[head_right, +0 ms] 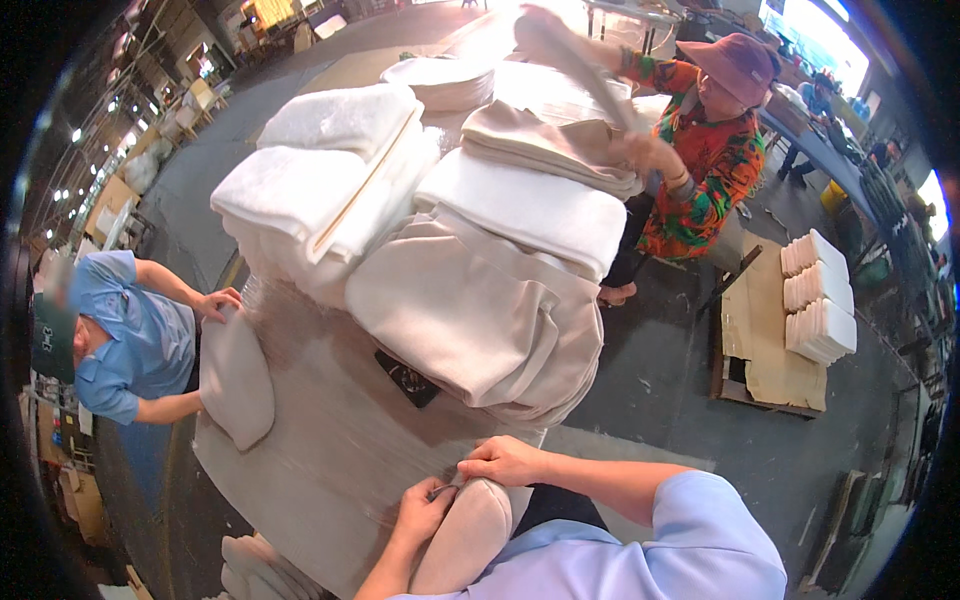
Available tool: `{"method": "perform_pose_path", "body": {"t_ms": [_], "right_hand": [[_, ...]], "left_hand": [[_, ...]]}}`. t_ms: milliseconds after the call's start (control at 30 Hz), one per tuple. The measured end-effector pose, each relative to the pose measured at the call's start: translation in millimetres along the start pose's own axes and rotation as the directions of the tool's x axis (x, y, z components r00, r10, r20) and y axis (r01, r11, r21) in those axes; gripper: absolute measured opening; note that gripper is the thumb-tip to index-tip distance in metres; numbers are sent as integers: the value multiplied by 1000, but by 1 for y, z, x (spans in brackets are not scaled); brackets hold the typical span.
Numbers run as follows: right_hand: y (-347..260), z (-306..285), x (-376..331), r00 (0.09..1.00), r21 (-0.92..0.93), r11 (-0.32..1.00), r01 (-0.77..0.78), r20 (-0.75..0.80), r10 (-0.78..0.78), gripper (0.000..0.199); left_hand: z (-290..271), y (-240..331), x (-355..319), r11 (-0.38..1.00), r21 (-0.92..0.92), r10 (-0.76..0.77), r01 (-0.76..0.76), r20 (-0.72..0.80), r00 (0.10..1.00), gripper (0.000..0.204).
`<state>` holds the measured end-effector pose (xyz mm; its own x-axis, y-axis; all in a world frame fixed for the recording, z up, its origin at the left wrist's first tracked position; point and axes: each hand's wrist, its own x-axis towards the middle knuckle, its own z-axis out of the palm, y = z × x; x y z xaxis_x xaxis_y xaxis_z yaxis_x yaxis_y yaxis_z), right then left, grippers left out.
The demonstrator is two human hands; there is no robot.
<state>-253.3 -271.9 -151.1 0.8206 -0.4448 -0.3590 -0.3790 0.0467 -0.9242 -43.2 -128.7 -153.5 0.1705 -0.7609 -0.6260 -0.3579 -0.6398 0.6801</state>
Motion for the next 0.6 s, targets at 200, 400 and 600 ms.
{"method": "perform_pose_path", "body": {"t_ms": [200, 400, 600], "right_hand": [[31, 35, -25, 868, 293, 943, -157, -415, 273, 46], [37, 78, -64, 876, 507, 805, -309, -179, 448, 60], [54, 102, -52, 883, 694, 683, -225, -151, 445, 48]], "left_hand": [[-53, -58, -18, 971, -57, -187, 232, 424, 886, 51], [-39, -122, -49, 866, -355, -186, 352, 424, 886, 58], [-15, -116, -43, 915, -339, -116, 219, 300, 947, 56]]}}
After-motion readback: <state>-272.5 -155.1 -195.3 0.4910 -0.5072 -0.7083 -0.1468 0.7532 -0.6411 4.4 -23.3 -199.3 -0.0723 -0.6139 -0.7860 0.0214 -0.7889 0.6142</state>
